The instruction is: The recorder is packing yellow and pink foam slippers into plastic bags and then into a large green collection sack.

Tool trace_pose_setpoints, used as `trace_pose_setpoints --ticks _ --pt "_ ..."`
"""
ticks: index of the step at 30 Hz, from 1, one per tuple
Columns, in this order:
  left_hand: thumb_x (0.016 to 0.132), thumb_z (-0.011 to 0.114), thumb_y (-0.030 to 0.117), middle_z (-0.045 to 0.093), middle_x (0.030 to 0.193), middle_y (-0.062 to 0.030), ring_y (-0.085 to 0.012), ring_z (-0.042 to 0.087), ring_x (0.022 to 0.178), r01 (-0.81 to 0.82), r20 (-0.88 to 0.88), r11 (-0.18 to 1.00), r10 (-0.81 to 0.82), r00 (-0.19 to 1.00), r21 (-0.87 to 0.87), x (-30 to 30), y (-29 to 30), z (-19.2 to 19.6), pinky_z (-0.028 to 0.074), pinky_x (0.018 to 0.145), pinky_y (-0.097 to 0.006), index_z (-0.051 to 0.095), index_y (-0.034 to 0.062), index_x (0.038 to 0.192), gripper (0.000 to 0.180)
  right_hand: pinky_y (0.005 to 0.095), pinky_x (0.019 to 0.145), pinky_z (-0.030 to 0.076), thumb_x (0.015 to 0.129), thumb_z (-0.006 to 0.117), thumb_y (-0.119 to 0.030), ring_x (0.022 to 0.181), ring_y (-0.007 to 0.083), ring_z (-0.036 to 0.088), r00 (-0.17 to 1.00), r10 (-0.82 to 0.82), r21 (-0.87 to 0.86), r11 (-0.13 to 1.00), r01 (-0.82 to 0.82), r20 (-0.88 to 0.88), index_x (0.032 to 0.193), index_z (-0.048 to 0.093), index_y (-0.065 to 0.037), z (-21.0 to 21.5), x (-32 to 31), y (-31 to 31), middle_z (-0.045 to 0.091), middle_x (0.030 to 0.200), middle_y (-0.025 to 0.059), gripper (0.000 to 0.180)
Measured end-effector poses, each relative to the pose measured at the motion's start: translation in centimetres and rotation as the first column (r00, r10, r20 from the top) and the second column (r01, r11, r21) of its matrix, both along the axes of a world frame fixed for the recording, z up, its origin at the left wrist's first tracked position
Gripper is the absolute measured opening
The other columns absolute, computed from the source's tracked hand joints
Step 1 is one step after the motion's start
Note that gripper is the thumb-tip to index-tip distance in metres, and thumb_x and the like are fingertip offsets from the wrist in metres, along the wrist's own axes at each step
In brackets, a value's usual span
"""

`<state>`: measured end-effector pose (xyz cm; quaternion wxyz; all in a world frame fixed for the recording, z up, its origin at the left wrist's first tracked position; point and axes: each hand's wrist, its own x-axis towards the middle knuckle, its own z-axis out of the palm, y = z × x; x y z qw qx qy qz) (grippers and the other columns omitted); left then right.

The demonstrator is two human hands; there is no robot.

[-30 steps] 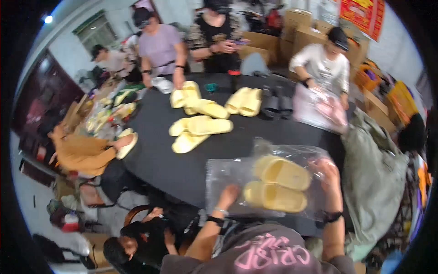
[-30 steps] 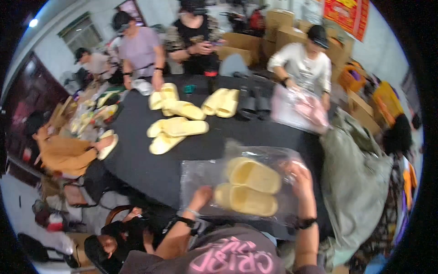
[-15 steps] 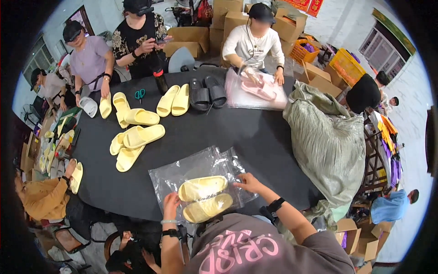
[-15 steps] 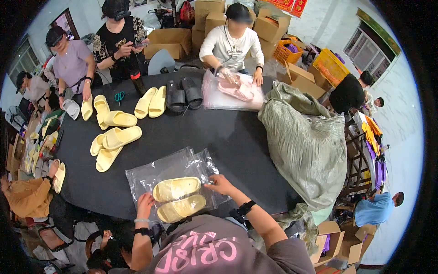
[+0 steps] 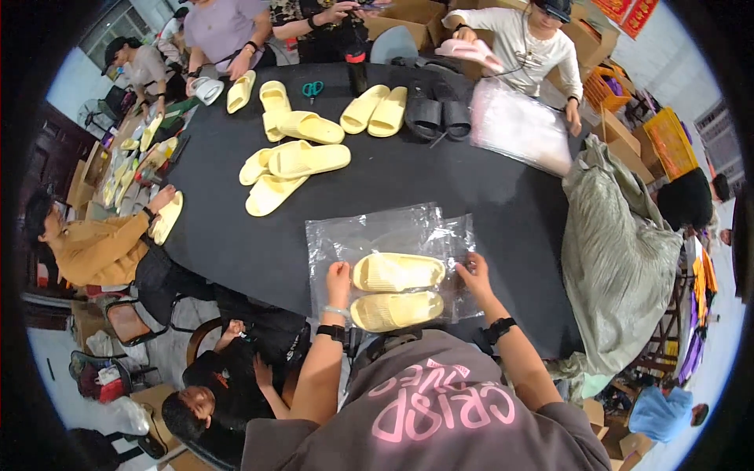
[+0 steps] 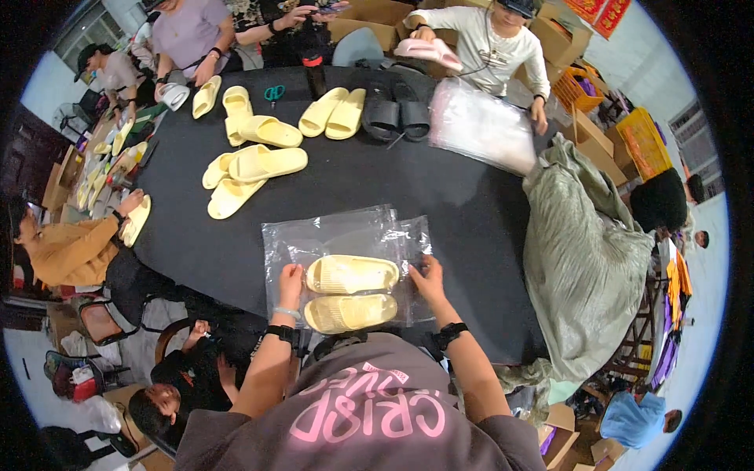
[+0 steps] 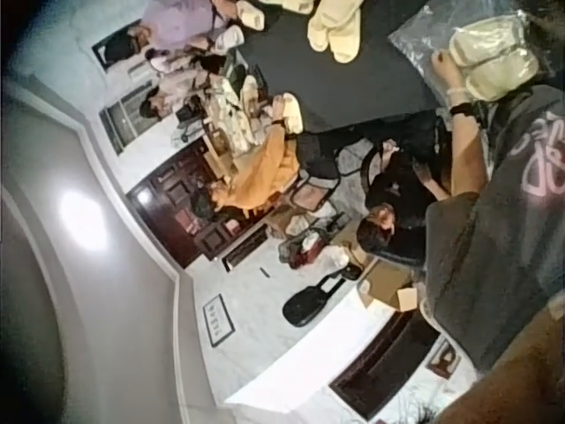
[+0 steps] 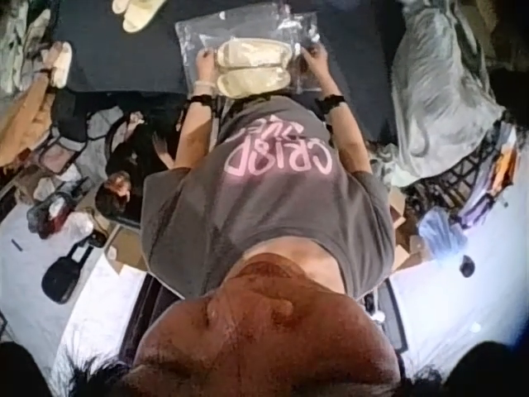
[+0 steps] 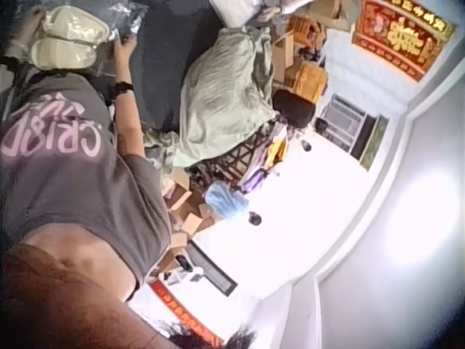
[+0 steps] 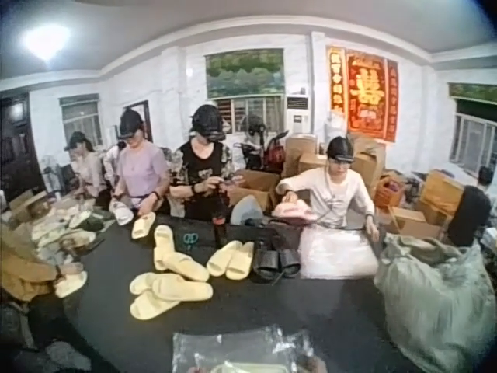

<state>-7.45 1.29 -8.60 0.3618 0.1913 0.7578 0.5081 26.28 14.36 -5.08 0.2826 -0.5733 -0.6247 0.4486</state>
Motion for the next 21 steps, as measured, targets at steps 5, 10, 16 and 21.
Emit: trace_pose_setpoints --ticks 5,10,16,21 --pt "0.093 0.051 0.021 0.057 0.078 -0.0008 -0.009 0.05 0.066 -0.107 0.171 0.985 0.083 0.982 0.139 0.4 -0.6 1.4 0.041 0.057 -0.023 0.054 0.0054 0.095 0.016 0.0235 0.069 0.042 0.084 0.067 -0.03 0.078 0.01 0.053 0.953 0.124 -0.51 0.821 -0.255 -0.277 0.112 0.054 0.001 3.0 -0.3 0.4 0.06 0.085 0.0024 0.044" --pt "0.094 0.05 0.021 0.061 0.081 -0.0052 -0.0131 0.057 0.066 -0.109 0.248 0.971 0.054 0.967 0.214 0.0 -0.4 3.6 0.05 0.059 -0.027 0.052 0.0027 0.101 0.019 0.0216 0.054 0.035 0.086 0.064 -0.023 0.061 0.0068 0.045 0.918 0.105 -0.518 0.798 -0.307 -0.382 0.09 0.06 -0.006 4.9 0.2 -0.4 0.054 0.071 -0.004 0.019" --pt "0.092 0.052 0.015 0.065 0.084 -0.0082 -0.0133 0.06 0.063 -0.066 0.232 0.981 0.022 0.972 0.185 -3.5 0.9 5.8 0.05 0.055 -0.026 0.053 0.0015 0.101 0.016 0.0259 0.053 0.038 0.085 0.063 -0.016 0.058 0.0104 0.043 0.633 0.172 -0.421 0.612 -0.669 -0.755 0.091 0.055 -0.005 13.0 -1.1 -0.7 0.048 0.067 -0.0011 0.014" --pt "0.089 0.055 0.011 0.061 0.1 -0.0111 -0.0223 0.059 0.091 -0.147 -0.325 0.952 0.234 0.916 0.27 -6.0 1.2 5.1 0.048 0.078 -0.032 0.055 0.0014 0.105 0.019 0.0318 0.058 0.043 0.092 0.052 -0.034 0.063 0.015 0.048 0.564 -0.216 -0.55 0.643 -0.532 -0.797 0.096 0.056 -0.005 11.0 -4.4 0.1 0.052 0.07 0.0023 0.029"
